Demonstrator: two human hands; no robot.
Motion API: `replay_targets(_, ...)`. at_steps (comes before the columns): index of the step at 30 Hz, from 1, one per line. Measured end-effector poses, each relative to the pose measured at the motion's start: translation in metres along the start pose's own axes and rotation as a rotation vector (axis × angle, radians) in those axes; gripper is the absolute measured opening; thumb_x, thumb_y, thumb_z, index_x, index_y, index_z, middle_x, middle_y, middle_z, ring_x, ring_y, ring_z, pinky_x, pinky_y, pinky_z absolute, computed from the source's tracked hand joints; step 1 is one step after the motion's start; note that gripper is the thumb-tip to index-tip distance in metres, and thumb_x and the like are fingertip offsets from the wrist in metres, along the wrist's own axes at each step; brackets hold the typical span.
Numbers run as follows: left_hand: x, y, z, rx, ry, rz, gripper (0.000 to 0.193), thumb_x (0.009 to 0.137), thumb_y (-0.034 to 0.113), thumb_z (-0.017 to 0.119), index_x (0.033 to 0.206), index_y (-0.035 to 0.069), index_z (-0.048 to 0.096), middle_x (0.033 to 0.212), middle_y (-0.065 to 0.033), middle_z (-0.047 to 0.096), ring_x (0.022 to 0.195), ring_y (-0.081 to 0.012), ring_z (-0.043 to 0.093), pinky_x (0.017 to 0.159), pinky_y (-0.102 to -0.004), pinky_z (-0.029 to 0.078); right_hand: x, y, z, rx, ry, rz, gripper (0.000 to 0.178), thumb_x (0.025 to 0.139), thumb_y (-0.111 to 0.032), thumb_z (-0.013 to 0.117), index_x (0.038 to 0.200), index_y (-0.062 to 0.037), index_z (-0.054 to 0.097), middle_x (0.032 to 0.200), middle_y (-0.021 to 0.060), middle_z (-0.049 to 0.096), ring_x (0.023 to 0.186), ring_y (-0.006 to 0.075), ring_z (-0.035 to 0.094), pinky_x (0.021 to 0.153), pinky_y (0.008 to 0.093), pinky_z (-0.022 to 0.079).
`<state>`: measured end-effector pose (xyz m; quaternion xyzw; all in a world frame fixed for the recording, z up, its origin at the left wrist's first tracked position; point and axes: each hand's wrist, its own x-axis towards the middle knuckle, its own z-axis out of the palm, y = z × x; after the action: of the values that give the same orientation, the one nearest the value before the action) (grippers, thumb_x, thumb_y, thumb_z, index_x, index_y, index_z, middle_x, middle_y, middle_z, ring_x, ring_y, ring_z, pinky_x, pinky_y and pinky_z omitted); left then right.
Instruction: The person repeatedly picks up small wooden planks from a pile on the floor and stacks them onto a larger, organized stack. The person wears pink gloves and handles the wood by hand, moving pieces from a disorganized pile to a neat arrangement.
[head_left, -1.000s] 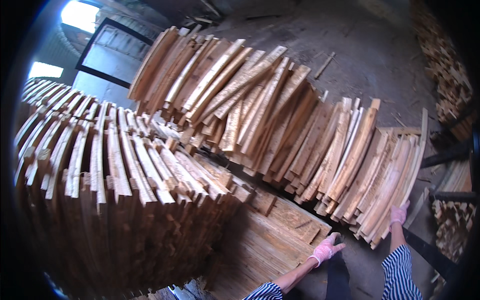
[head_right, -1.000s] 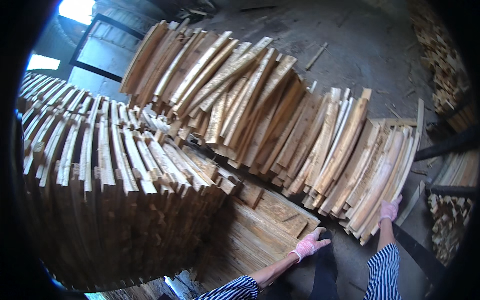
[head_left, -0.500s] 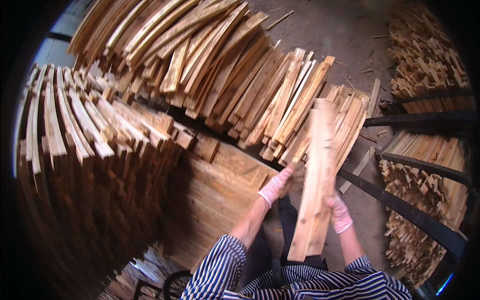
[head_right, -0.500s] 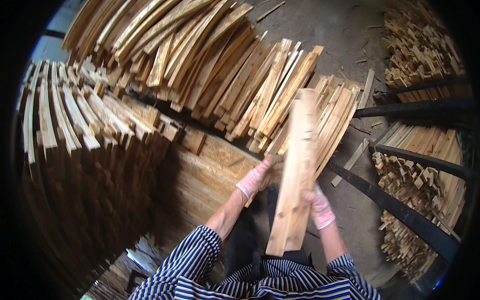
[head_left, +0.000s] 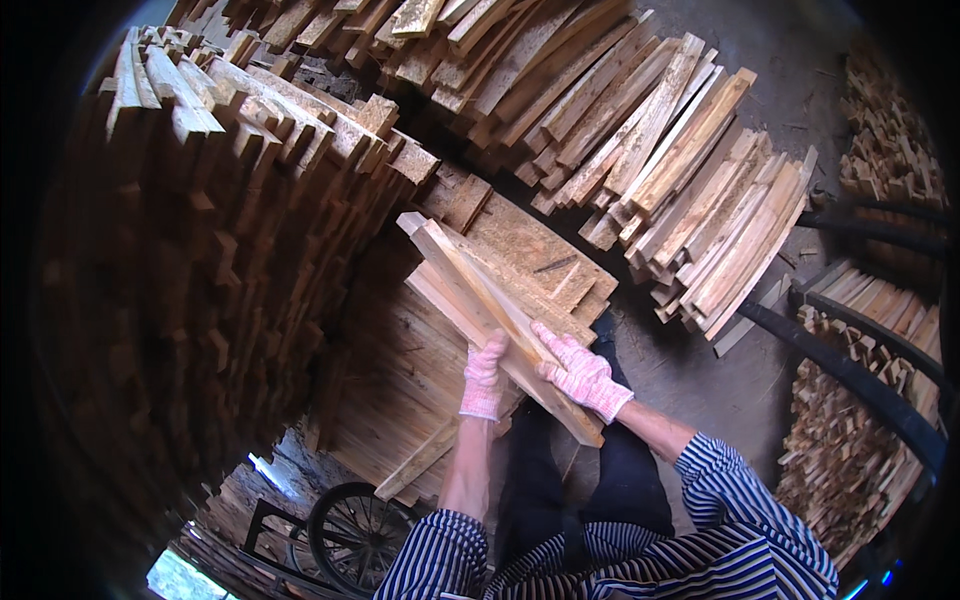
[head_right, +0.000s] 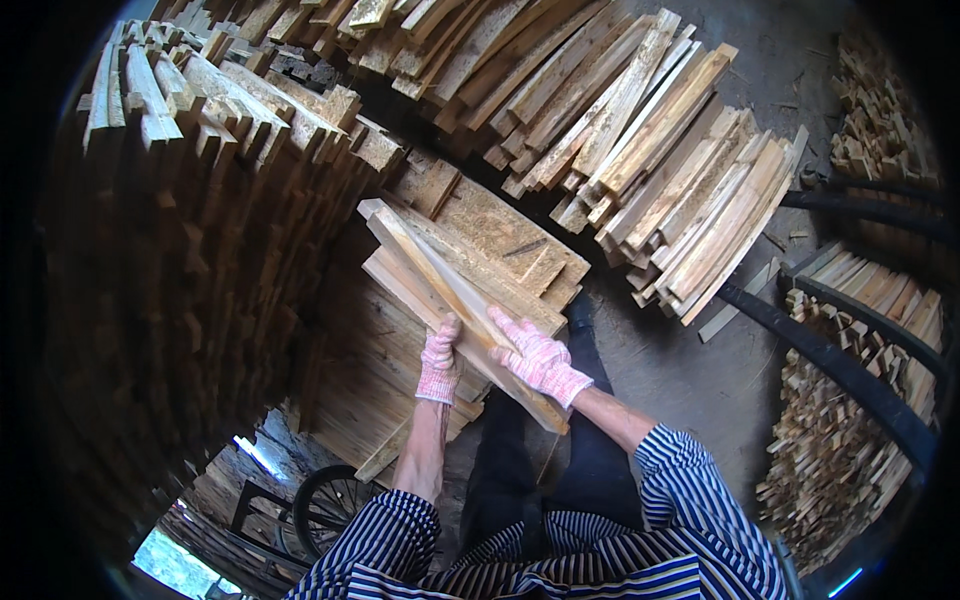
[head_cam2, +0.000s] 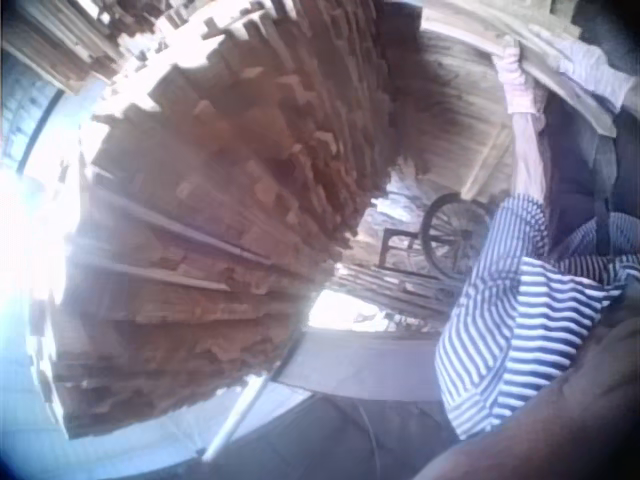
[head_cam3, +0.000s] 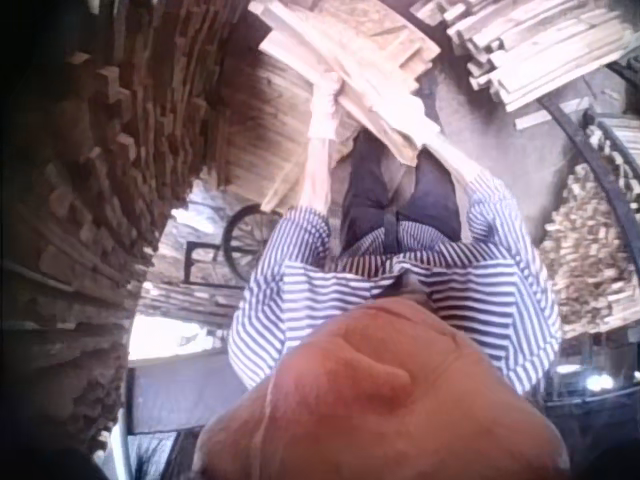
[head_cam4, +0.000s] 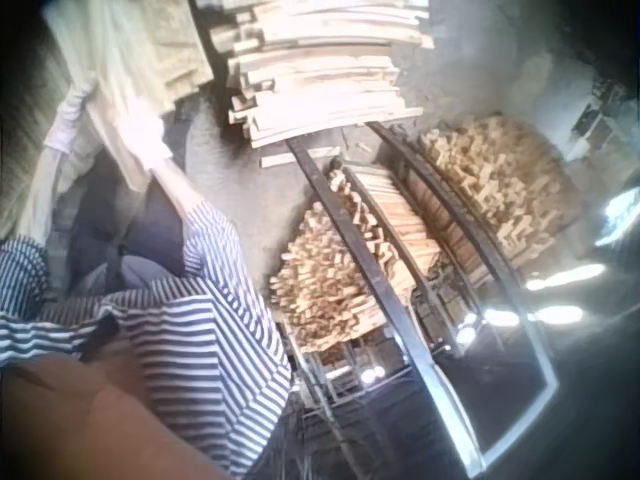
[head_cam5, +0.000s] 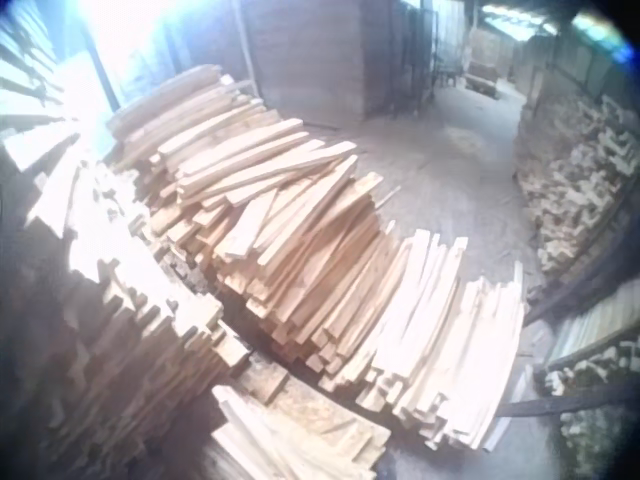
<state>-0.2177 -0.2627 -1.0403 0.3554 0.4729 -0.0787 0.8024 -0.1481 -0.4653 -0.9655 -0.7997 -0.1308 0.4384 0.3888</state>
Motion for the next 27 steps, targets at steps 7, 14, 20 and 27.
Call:
replay_targets(7, 0.025, 0.017, 0.015, 0.085, 0.034, -0.01, 0.041, 0.08, 0.013, 0.081, 0.117, 0.002, 0.067, 0.106, -0.008, 0.069, 0.097, -0.0206, 0.067, 0.092, -0.0361, 0.056, 0.076, 0.068, 0.004, -0.25, 0.255, -0.067, 0.049, 0.103, -0.038, 0.049, 0.149, -0.0228, 0.046, 0.134, 0.0185, 0.06, 0.118, 0.034, 0.061, 0.1, 0.0402, 0.05)
replay_targets(14, 0.073, 0.01, -0.034, -0.006, 0.019, -0.048, 0.042, 0.081, 0.016, 0.081, 0.119, 0.004, 0.066, 0.111, -0.0077, 0.068, 0.105, -0.0222, 0.065, 0.1, -0.0392, 0.052, 0.163, 0.128, -0.011, 0.023, 0.387, -0.025, 0.038, 0.102, -0.035, 0.052, 0.138, -0.024, 0.059, 0.123, 0.0136, 0.068, 0.115, 0.0312, 0.063, 0.102, 0.038, 0.049)
replay_targets(20, 0.096, 0.016, -0.064, -0.061, 0.059, -0.058, 0.062, 0.08, 0.02, 0.08, 0.133, 0.001, 0.056, 0.125, -0.0128, 0.062, 0.118, -0.0293, 0.058, 0.107, -0.0459, 0.046, 0.193, 0.096, 0.006, -0.361, 0.299, 0.303, 0.039, 0.102, -0.042, 0.047, 0.135, -0.0245, 0.059, 0.124, 0.0158, 0.064, 0.111, 0.0323, 0.064, 0.094, 0.0422, 0.052)
replay_targets(27, 0.095, 0.021, -0.037, -0.047, 0.064, -0.097, 0.061, 0.082, 0.024, 0.08, 0.133, 0.001, 0.056, 0.127, -0.0142, 0.061, 0.12, -0.0309, 0.057, 0.108, -0.0452, 0.045, 0.199, 0.092, -0.017, -0.919, 0.326, 0.061, 0.027, 0.097, -0.03, 0.053, 0.119, -0.0203, 0.066, 0.102, 0.0072, 0.066, 0.105, 0.0262, 0.061, 0.101, 0.0575, 0.036)
